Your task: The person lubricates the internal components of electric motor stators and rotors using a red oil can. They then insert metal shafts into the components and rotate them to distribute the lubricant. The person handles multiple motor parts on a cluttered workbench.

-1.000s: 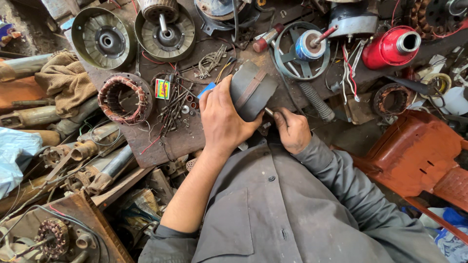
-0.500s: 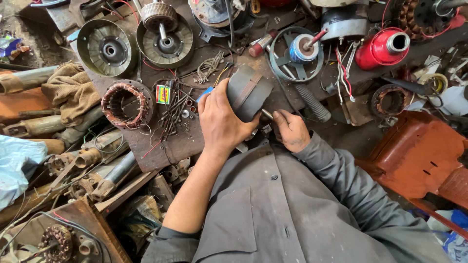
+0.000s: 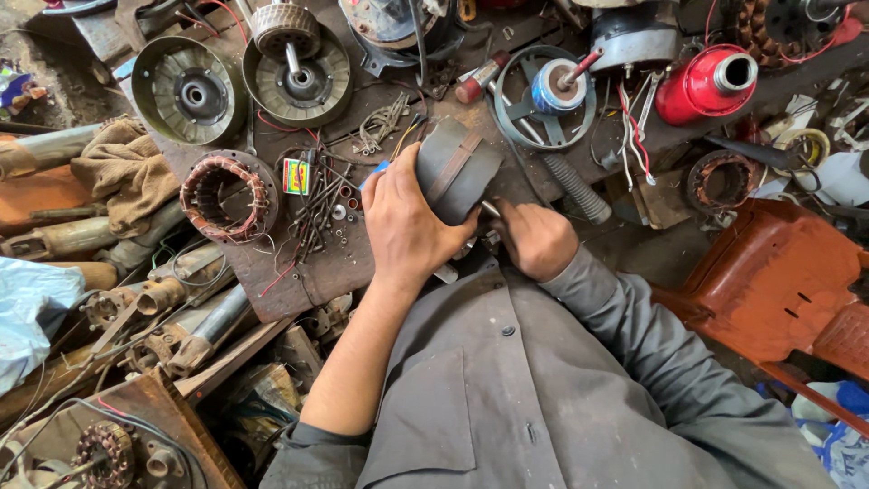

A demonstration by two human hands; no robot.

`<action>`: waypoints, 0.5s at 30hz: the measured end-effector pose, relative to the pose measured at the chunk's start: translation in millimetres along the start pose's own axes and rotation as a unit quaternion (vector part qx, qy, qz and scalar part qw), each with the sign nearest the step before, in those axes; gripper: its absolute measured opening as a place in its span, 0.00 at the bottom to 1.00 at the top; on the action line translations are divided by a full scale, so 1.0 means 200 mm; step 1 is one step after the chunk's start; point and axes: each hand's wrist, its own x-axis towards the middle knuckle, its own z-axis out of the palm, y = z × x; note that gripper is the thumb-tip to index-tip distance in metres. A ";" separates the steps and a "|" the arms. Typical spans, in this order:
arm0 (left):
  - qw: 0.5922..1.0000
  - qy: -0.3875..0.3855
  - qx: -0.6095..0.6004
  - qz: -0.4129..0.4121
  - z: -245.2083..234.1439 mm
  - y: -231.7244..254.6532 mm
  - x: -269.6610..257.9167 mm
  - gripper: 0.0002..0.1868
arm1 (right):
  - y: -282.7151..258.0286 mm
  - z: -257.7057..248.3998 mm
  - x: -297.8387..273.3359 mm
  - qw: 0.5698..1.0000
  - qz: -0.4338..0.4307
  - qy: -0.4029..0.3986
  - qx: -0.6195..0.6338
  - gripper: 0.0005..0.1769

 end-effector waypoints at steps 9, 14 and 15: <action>1.000 -0.002 -0.011 -0.005 -0.01 0.01 0.00 0.54 | -0.04 -0.07 0.05 0.996 -0.032 0.080 -0.010 0.20; 1.000 0.002 -0.018 -0.006 -0.01 0.01 0.00 0.54 | -0.09 -0.02 0.02 0.836 0.409 0.031 0.365 0.12; 1.000 0.006 -0.016 -0.005 -0.01 0.01 0.00 0.55 | -0.09 -0.01 0.01 0.679 0.558 -0.015 0.477 0.13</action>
